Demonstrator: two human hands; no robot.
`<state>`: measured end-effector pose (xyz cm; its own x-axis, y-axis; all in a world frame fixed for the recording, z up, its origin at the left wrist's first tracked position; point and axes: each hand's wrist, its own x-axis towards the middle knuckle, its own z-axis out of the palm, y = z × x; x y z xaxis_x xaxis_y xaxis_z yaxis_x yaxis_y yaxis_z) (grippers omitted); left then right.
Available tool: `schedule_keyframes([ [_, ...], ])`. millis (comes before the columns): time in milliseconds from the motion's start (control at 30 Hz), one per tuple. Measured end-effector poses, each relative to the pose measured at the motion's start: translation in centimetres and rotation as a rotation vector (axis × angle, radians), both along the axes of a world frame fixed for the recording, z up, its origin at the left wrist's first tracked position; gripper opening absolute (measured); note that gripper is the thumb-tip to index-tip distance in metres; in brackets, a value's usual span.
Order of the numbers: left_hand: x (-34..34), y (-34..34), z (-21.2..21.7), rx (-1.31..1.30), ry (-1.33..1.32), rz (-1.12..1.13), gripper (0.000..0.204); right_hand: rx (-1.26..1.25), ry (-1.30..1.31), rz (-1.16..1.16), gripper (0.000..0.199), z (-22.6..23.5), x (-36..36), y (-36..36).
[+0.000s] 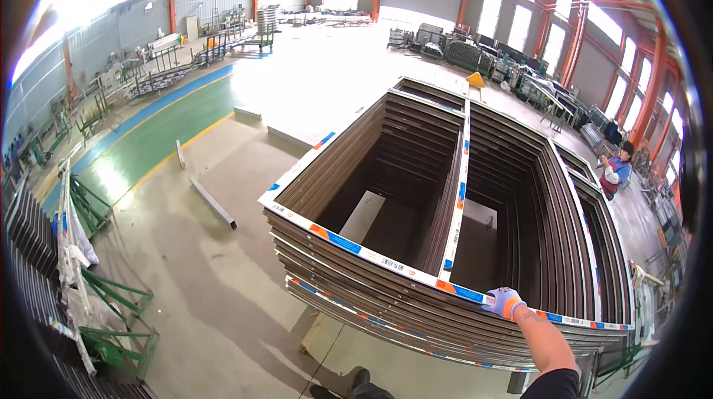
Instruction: Applying sealant to metal frames using a caulking gun and organizing them on the fabrication floor.
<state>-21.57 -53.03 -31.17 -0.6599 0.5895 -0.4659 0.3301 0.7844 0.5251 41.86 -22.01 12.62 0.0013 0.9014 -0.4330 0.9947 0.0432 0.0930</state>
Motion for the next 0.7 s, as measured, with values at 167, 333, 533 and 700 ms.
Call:
schedule_keyframes([
  [167,-0.4,-3.1,-1.3,-0.004,-0.133,0.068,0.031,-0.006,-0.012,0.0,0.054,-0.5,0.8,-0.1],
  [333,-1.4,-2.7,-1.9,-0.011,-0.435,0.255,0.029,0.013,-0.003,-0.012,0.051,0.5,-0.2,-0.5],
  [533,1.1,3.6,0.5,0.203,-0.706,0.301,0.038,0.034,-0.014,-0.008,0.052,0.2,0.0,-0.5],
  [700,0.2,3.9,-0.3,0.065,-0.648,0.209,0.026,0.009,-0.016,-0.001,0.052,0.6,-0.6,-0.2],
])
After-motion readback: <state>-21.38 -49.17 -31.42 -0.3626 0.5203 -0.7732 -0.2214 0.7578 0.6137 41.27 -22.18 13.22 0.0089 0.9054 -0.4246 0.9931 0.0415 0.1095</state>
